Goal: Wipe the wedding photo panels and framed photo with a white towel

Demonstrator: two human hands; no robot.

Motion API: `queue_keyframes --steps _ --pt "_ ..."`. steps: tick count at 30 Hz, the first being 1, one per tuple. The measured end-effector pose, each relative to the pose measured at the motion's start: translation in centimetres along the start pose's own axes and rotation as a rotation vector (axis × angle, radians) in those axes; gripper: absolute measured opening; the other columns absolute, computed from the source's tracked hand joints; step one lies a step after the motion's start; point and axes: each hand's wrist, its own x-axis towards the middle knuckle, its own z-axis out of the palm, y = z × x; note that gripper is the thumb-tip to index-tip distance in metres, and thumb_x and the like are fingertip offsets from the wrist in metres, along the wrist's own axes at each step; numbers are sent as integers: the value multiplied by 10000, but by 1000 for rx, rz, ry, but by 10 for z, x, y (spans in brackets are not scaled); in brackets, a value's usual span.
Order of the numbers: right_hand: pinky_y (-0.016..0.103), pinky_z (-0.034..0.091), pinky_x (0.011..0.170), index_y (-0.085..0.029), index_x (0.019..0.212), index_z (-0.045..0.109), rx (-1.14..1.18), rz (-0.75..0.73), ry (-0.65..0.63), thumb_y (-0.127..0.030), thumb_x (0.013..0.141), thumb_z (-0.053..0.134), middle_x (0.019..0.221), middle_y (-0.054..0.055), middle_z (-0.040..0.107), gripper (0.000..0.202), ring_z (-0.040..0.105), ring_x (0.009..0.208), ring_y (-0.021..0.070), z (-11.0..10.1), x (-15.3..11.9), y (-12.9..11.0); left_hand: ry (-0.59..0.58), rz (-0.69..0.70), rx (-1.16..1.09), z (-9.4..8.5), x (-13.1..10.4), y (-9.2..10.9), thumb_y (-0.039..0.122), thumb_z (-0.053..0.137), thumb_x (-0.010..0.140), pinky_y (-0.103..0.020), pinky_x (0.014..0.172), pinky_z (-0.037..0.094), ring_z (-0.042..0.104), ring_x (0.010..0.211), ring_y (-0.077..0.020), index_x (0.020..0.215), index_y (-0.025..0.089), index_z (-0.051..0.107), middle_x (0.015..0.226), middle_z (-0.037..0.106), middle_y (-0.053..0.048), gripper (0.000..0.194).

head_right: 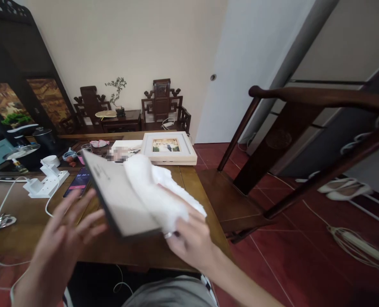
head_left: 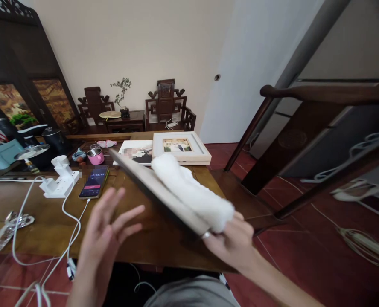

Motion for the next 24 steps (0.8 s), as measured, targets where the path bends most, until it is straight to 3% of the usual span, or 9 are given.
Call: queue_keyframes --steps 3,5,7,10,13,15,20,24 --pt "312 535 554 -231 560 573 22 55 316 -249 663 786 568 -19 626 237 614 532 175 -12 15 1 -217 -258 -82 4 -9 -41 435 746 697 -457 921 485 529 1214 -380 1213 259 618 1366 529 -141 560" --pt "288 531 566 -229 677 618 215 160 433 -278 645 807 652 -28 652 198 623 582 165 -17 28 -2 -313 -384 -188 9 -16 -65 339 818 630 -473 954 454 525 1219 -371 1239 271 601 1371 517 -149 650" --pt "285 551 632 -234 763 627 451 280 469 -295 646 799 756 -24 682 217 659 694 176 -20 40 -5 -292 -440 -287 15 -19 -81 287 838 615 -488 986 429 500 1247 -360 1260 286 579 1397 487 -144 696" --pt "301 577 671 -235 823 633 650 445 422 -299 657 764 828 -8 712 221 689 747 196 -19 50 0 -181 -355 -357 23 -18 -92 295 860 593 -470 1004 429 496 1251 -335 1176 240 629 1328 547 -142 629" --pt "362 601 670 -221 851 632 772 604 277 -303 658 735 815 16 735 233 707 714 235 -14 50 12 -119 -322 -312 24 -18 -95 357 854 602 -475 920 502 661 992 -311 981 167 687 1036 698 -131 455" --pt "406 609 676 -214 858 630 846 713 149 -299 666 711 782 30 743 226 714 706 264 -8 46 18 -52 -362 -292 21 -22 -97 359 856 599 -477 896 522 691 915 -300 942 176 689 912 728 -93 423" --pt "421 609 723 -205 874 637 951 942 -53 -315 672 701 826 65 754 238 721 780 282 6 38 23 29 -506 -367 11 -36 -97 267 837 603 -437 999 476 651 1069 -309 1158 219 659 988 746 -77 584" --pt "415 603 738 -206 867 649 939 882 -36 -425 676 722 883 79 752 300 718 789 277 3 39 25 139 -465 -408 -4 -44 -87 240 820 593 -432 1014 480 612 1135 -321 1196 275 650 1057 736 -41 627"
